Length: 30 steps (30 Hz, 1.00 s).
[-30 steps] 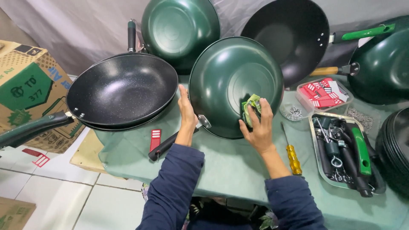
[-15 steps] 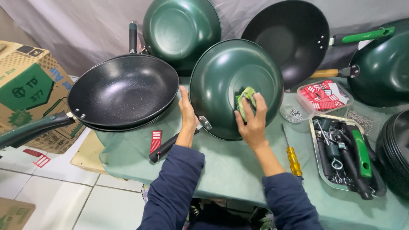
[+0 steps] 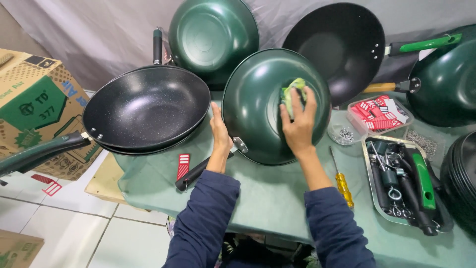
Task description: Cleaning and wiping down the surfaces of various pans and woks using a sponge.
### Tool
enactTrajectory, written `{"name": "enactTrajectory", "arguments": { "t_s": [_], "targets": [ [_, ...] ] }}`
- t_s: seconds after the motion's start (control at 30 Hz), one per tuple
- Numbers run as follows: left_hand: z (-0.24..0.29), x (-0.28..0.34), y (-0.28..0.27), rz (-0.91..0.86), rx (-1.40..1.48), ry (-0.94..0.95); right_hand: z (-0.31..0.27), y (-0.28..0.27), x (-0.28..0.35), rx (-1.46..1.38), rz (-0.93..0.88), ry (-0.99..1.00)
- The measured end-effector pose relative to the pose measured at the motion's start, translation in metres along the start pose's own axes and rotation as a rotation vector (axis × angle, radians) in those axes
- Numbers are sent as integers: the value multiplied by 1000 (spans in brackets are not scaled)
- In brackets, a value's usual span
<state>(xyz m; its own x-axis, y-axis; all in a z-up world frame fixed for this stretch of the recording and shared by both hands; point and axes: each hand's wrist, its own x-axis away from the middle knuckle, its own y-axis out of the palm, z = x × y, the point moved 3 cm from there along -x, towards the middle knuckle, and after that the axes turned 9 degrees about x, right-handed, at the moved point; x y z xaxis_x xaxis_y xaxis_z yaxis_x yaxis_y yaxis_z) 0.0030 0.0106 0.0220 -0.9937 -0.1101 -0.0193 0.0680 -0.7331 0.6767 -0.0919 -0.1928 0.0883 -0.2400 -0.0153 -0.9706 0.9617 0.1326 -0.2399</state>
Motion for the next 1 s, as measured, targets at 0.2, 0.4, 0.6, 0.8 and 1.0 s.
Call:
{"name": "enactTrajectory", "arguments": {
  "t_s": [0.2,0.4,0.6,0.8,1.0],
  "targets": [
    [-9,-6,-7,5,18,1,-72,3,5,-140,-31,-253],
    [-34,-28,-24,-25,18,-23,7,22,-34,-113,-53,-71],
    [-6,-8,5,-45,74,-39,53,37,-35,-9,-12,155],
    [-62,-55,-34,-64,101,-12,-44,35,-33,-109,-58,-143],
    [10,3,17,-76,129,-8,-73,49,-32,13,-52,-390]
  ]
}}
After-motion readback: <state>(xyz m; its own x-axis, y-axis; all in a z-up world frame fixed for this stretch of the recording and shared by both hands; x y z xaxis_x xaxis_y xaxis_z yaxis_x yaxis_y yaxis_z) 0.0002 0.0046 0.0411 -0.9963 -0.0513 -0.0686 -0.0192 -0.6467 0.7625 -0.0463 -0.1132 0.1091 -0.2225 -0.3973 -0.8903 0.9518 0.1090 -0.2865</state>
